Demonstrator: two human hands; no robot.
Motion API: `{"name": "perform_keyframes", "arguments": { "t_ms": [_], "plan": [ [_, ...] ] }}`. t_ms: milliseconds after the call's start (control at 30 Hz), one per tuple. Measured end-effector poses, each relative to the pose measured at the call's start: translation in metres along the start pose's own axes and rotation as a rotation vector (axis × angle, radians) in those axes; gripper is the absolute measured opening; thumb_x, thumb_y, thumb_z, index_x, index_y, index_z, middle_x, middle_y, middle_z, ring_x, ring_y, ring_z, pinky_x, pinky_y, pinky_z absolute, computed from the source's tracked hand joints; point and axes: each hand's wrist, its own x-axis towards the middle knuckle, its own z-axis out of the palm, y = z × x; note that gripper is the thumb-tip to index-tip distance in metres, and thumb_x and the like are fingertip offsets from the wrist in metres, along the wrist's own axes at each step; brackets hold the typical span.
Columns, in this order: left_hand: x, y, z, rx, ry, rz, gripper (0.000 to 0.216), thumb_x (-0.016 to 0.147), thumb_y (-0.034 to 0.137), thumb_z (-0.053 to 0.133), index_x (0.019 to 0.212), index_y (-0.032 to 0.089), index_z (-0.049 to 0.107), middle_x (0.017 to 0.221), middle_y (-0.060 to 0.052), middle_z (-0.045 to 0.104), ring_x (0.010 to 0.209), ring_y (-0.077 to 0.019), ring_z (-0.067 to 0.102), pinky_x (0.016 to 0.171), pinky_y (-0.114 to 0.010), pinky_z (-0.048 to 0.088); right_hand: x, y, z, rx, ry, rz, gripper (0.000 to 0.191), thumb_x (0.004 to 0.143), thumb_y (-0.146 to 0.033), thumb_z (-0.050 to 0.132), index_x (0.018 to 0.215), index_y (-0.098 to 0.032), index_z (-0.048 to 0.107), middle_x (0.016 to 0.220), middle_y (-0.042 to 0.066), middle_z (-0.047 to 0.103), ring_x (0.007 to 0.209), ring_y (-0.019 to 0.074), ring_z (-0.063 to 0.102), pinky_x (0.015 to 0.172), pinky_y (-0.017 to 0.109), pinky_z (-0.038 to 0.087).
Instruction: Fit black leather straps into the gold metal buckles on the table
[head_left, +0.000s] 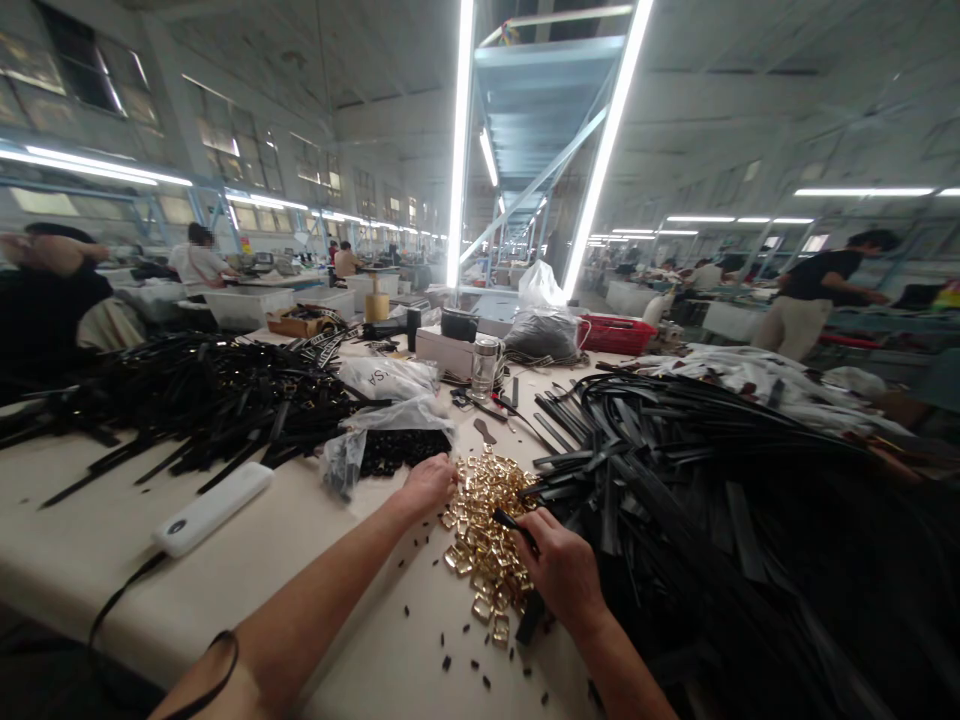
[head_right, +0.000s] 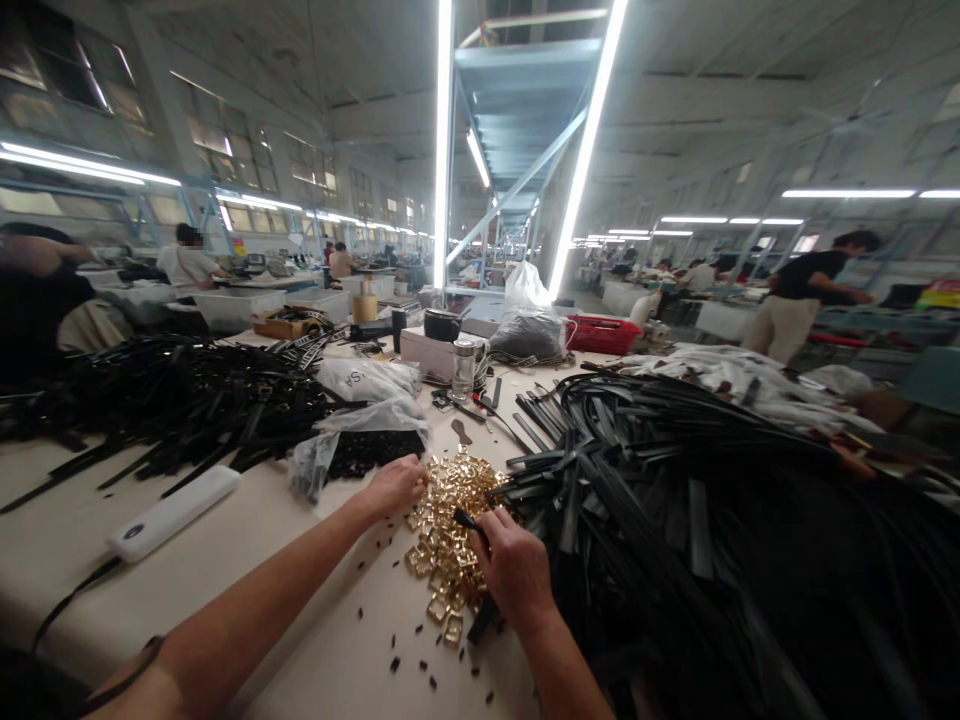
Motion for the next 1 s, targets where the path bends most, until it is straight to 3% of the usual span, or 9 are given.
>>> {"name": "perform_keyframes", "arguments": {
  "t_ms": [400,767,1000],
  "plan": [
    [-0.003,-0.006,-0.007,-0.031,-0.067,0.079,0.021,0.072,0.014,0.057,0.083,0.023,0.073,0.087,-0.004,0.063,0.086,-0.0167,0.058,0.077,-0.022,0.042,0.0,-0.001,0.001,0.017,-0.029,0.001,0.014,0.089,-0.025,0.048,0.084,-0.021,0.061,0.08,0.0,0.062,0.066,0.0132,0.061,0.059,0.023,0.035],
    [0.007,0.001,0.008,-0.049,0.005,-0.023,0.018,0.077,0.018,0.052,0.073,0.016,0.07,0.085,-0.01,0.065,0.085,-0.0217,0.059,0.08,-0.029,0.043,-0.001,0.0,0.003,0.023,-0.026,0.004,0.012,0.088,-0.024,0.05,0.083,-0.021,0.061,0.08,0.001,0.063,0.067,0.0136,0.061,0.06,0.022,0.036],
    [0.003,0.004,0.007,-0.3,0.111,-0.085,0.013,0.073,0.019,0.056,0.065,0.016,0.066,0.069,-0.004,0.065,0.072,-0.0174,0.06,0.071,-0.026,0.043,-0.001,-0.003,0.003,0.065,-0.021,-0.009,0.013,0.089,-0.024,0.05,0.083,-0.021,0.06,0.08,0.001,0.061,0.07,0.0138,0.061,0.062,0.022,0.036]
  ]
}}
